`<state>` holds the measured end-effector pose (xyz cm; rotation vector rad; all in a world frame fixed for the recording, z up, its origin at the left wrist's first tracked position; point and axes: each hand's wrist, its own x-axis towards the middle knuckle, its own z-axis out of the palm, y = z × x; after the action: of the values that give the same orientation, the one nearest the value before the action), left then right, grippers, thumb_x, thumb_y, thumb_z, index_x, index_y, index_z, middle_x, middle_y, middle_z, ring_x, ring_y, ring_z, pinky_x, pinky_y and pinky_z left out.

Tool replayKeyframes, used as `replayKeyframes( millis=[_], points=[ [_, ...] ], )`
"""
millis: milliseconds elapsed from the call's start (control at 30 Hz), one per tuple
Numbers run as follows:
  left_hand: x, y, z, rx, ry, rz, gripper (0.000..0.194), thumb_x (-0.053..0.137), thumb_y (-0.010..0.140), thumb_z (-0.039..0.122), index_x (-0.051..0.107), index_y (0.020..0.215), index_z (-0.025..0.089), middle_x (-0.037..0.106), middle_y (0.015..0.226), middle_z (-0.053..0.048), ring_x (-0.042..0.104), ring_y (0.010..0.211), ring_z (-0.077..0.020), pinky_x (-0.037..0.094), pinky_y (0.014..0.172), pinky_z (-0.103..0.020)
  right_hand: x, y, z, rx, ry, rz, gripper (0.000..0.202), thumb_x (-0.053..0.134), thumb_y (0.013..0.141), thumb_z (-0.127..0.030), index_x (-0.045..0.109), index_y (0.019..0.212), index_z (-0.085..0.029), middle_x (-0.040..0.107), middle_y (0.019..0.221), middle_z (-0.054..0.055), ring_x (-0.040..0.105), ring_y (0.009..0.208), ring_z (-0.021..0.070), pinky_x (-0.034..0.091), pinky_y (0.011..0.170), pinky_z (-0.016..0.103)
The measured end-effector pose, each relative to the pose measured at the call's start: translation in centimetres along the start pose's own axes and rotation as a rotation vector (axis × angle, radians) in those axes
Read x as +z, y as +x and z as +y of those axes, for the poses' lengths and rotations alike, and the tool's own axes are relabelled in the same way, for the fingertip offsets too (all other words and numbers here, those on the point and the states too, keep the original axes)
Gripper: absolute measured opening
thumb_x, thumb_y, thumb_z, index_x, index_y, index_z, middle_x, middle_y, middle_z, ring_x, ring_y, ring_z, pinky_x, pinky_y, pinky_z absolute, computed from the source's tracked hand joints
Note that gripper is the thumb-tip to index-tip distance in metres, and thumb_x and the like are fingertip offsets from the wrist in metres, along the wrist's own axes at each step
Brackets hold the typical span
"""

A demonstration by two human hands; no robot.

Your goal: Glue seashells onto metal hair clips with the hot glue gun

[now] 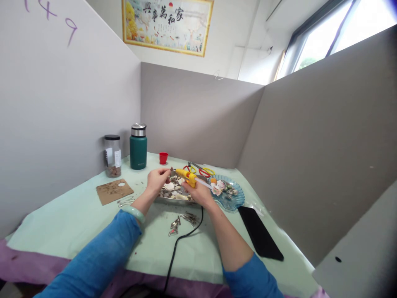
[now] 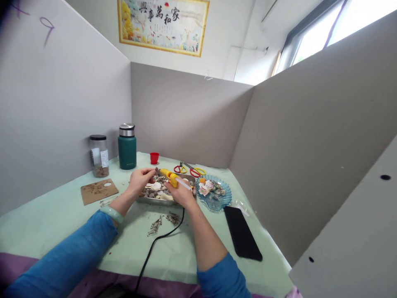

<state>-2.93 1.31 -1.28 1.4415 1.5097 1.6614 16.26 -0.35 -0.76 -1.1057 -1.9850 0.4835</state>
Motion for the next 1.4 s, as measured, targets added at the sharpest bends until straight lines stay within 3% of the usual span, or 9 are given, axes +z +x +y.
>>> replayKeyframes(
  millis=[1400],
  points=[
    [0.03,-0.04,-0.04,-0.012,0.007,-0.010,0.035,0.062,0.068,0.043,0.073,0.086,0.015,0.061,0.049,0.000,0.060,0.052,-0.0163,0.042,0.051,-0.023,-0.11,-0.10,-0.17,-0.007,-0.056,0.046,0.032,0.054,0.082,-0.049,0.063,0.090,-0.019,0.067,0.076,0.002,0.061,0.075,0.0188,0.043,0.065,0.025]
  ],
)
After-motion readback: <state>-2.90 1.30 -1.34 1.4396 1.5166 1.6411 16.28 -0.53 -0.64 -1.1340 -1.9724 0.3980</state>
